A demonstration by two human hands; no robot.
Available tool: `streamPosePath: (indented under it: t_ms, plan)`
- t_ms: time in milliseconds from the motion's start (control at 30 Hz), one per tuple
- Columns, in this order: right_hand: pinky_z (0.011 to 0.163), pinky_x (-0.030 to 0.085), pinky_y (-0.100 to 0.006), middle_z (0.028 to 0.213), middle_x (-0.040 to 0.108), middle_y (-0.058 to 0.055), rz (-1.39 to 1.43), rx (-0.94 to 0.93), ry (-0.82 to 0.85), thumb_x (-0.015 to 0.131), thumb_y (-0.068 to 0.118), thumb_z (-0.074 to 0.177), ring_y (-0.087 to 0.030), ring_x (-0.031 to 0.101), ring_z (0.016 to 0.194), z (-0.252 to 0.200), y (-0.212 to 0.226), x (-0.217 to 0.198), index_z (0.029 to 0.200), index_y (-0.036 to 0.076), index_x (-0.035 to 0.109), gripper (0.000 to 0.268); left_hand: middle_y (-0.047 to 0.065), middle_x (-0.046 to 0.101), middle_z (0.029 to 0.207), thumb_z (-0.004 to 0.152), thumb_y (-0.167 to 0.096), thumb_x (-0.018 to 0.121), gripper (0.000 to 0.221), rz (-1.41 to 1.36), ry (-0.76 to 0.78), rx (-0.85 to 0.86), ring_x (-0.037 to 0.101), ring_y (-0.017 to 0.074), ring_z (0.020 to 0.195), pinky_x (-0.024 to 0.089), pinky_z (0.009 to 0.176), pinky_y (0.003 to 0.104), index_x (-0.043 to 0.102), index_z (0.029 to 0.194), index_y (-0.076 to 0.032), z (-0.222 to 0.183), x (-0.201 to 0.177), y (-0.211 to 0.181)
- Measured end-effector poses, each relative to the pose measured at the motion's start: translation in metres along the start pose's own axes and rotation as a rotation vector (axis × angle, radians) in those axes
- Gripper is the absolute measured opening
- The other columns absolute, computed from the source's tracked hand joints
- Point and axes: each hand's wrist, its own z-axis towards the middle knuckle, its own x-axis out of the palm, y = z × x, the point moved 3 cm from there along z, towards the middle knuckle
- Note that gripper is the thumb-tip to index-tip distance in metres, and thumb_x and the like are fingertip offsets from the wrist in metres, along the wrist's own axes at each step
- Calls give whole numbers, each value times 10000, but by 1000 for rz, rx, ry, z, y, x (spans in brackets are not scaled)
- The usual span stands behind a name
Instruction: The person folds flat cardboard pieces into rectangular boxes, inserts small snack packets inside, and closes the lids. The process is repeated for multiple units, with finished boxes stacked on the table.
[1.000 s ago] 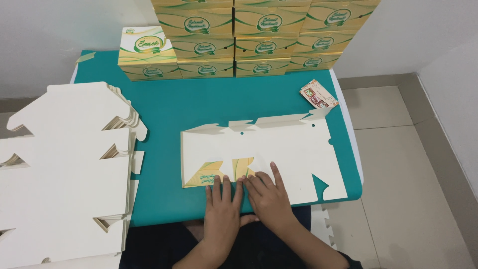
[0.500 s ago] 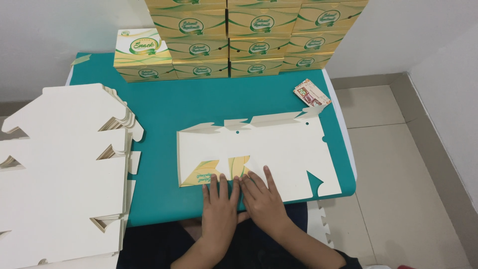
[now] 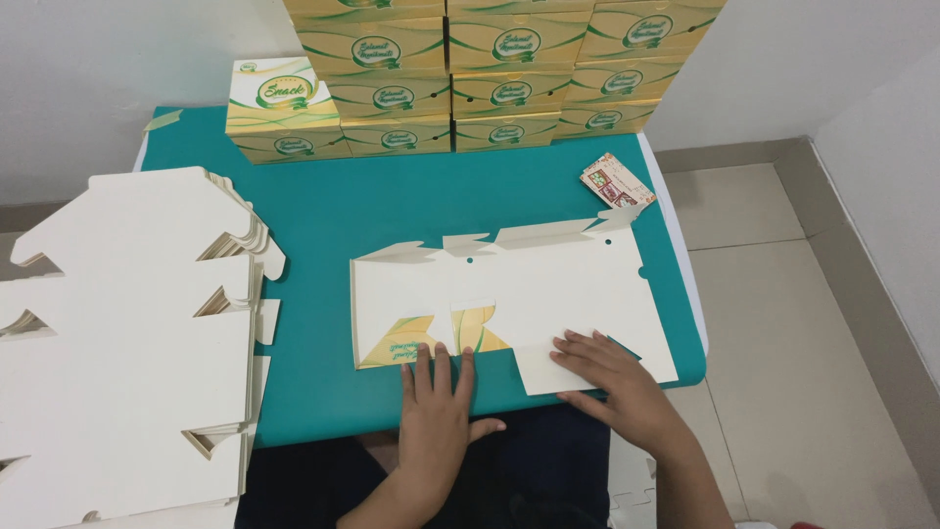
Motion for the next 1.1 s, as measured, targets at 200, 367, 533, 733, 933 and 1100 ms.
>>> streamPosePath:
  t_ms: [200,367,533,733,933,1100]
  plan:
    - [972,389,-460,1088,623,-84,-453,41,-731,760,337,789,-255,557,1027,20,6,-7,1189,74,591,507,197,419,1393,634,-925,420,1100,-26,-6,-2,366,410,1314,339,1042,553,343,1430,-170,-1,2,0]
    - [1058,333,-536,1276,535,-123,-459,173,-674,670,358,856,-304,495,1171,38,-15,11,1252,58,554,511,187,425,1396,638,-919,411,1076,-49,-29,-19,359,399,1326,316,1058,553,373,1416,-177,-1,-1,0]
    - [974,387,-465,1361,525,-125,-448,249,-516,585,364,898,-310,456,1199,41,-33,25,1248,56,600,467,213,366,1442,607,-936,381,1160,-63,-65,-32,298,417,1363,239,1107,590,305,1462,-156,-6,-6,-3]
    - [1052,421,-426,1237,602,-197,-836,19,-501,565,49,878,-339,560,1158,40,-26,57,1173,-45,604,312,184,422,1336,694,-837,523,1086,-379,-193,49,354,363,1308,215,1137,559,363,1413,-38,-2,-26,-20]
    - [981,454,-362,1426,434,-155,-733,48,-291,569,116,832,-306,380,1350,22,-23,80,1354,-20,441,554,169,338,1484,771,-669,574,941,-435,-190,307,255,365,1398,193,1154,519,394,1397,9,29,-18,-46]
    - [839,545,-346,1099,654,-80,-319,41,-541,581,59,867,-237,609,1122,16,6,26,1056,44,679,213,156,322,1489,685,-775,531,1098,-214,-134,209,242,386,1395,201,1141,547,320,1442,-9,31,-11,-59]
